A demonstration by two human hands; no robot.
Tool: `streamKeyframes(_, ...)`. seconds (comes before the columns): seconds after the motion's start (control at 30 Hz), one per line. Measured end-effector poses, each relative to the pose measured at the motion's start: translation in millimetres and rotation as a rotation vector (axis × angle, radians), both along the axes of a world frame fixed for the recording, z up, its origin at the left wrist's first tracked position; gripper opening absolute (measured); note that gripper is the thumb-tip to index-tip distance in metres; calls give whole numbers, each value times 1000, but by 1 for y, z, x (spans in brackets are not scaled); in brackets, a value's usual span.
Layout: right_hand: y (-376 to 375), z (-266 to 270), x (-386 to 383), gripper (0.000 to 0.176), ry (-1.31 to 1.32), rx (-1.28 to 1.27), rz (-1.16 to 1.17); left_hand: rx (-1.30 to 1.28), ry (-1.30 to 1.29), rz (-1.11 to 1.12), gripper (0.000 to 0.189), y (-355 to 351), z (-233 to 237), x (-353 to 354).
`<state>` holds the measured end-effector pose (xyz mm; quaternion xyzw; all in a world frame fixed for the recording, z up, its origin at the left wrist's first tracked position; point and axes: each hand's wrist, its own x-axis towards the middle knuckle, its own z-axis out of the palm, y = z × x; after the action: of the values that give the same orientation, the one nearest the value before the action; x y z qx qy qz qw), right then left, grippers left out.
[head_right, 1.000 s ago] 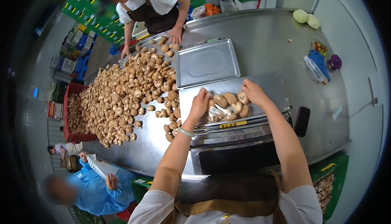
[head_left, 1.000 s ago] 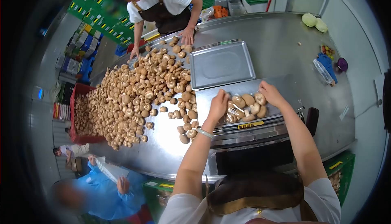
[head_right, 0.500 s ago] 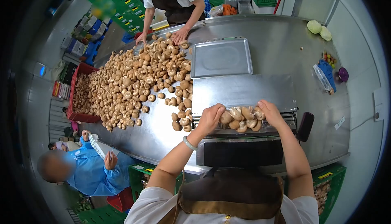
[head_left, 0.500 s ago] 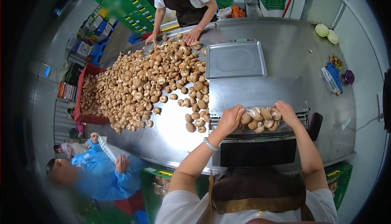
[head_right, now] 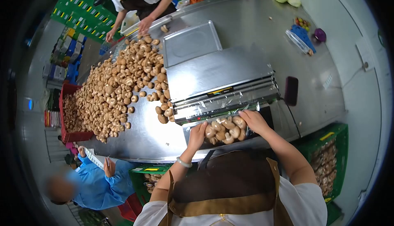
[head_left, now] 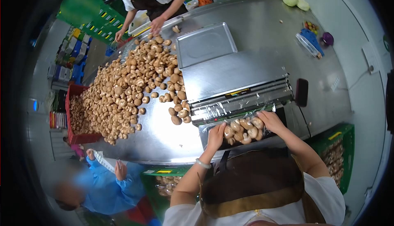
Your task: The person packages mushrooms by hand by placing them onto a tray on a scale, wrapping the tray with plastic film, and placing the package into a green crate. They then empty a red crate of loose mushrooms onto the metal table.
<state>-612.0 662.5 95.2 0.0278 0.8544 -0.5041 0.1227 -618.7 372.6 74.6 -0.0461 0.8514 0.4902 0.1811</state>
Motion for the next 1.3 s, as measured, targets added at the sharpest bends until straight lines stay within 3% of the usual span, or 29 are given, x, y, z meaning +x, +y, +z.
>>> streamKeyframes(0.03, 2, -28, 6, 43, -48, 11, -64, -120, 44, -20, 42, 1, -14, -1)
streamKeyframes(0.1, 5, -20, 14, 39, -288, 76, -97, -253, 176, 12, 38, 7, -12, 4)
streamKeyframes(0.17, 7, -25, 28, 31, -262, -84, -205, -270, 328, 124, 33, 12, -9, 15)
streamKeyframes(0.2, 8, -29, 35, 27, -244, -162, -259, -209, 334, 166, 23, 8, -13, 22)
streamKeyframes(0.33, -1, -68, 50, 16, -36, -202, -325, 8, 371, 299, 16, 0, -38, 48)
streamKeyframes(0.43, 6, -33, 68, 14, 58, -285, -539, 120, 392, 373, 17, -15, -29, 43)
streamKeyframes(0.47, 16, -3, 82, 12, 39, -306, -587, 270, 284, 409, 19, -19, -11, 41)
streamKeyframes(0.57, 32, 31, 133, 10, 83, -63, -623, -5, 370, 146, 15, -22, -9, 46)
streamKeyframes(0.67, 36, -47, 176, 10, 44, 108, -784, -381, 667, -126, 15, 0, -41, 45)
streamKeyframes(0.77, 17, -124, 183, 11, 154, 346, -888, -616, 762, -484, 35, 29, -53, 29)
streamKeyframes(0.83, -7, -139, 176, 12, 35, 405, -858, -385, 817, -604, 48, 60, -46, 12)
streamKeyframes(0.87, -14, -177, 180, 16, 74, -233, -1005, -324, 807, -689, 48, 76, -37, 7)
streamKeyframes(0.9, -23, -177, 182, 21, 282, -240, -904, -241, 783, -710, 48, 86, -38, 3)
streamKeyframes(0.93, -33, -175, 184, 27, 484, -259, -786, -104, 526, -628, 47, 91, -34, 7)
streamKeyframes(0.97, -37, -149, 182, 26, 401, -397, -717, 33, 274, -539, 47, 98, -30, 10)
streamKeyframes(1.03, -43, -81, 187, 26, 40, -573, -593, 815, -249, -373, 47, 107, -43, 35)
streamKeyframes(1.1, -44, 1, 184, 26, -264, -610, -422, 1064, -517, -335, 44, 110, 10, 58)
streamKeyframes(1.17, -43, 66, 171, 27, -452, -576, -245, 1114, -460, -488, 43, 101, 36, 74)
streamKeyframes(1.23, -40, 93, 158, 29, -567, -491, -92, 1198, -457, -679, 48, 95, 77, 80)
streamKeyframes(1.3, -31, 58, 159, 28, -642, -328, 102, 1354, -472, -810, 56, 94, 126, 91)
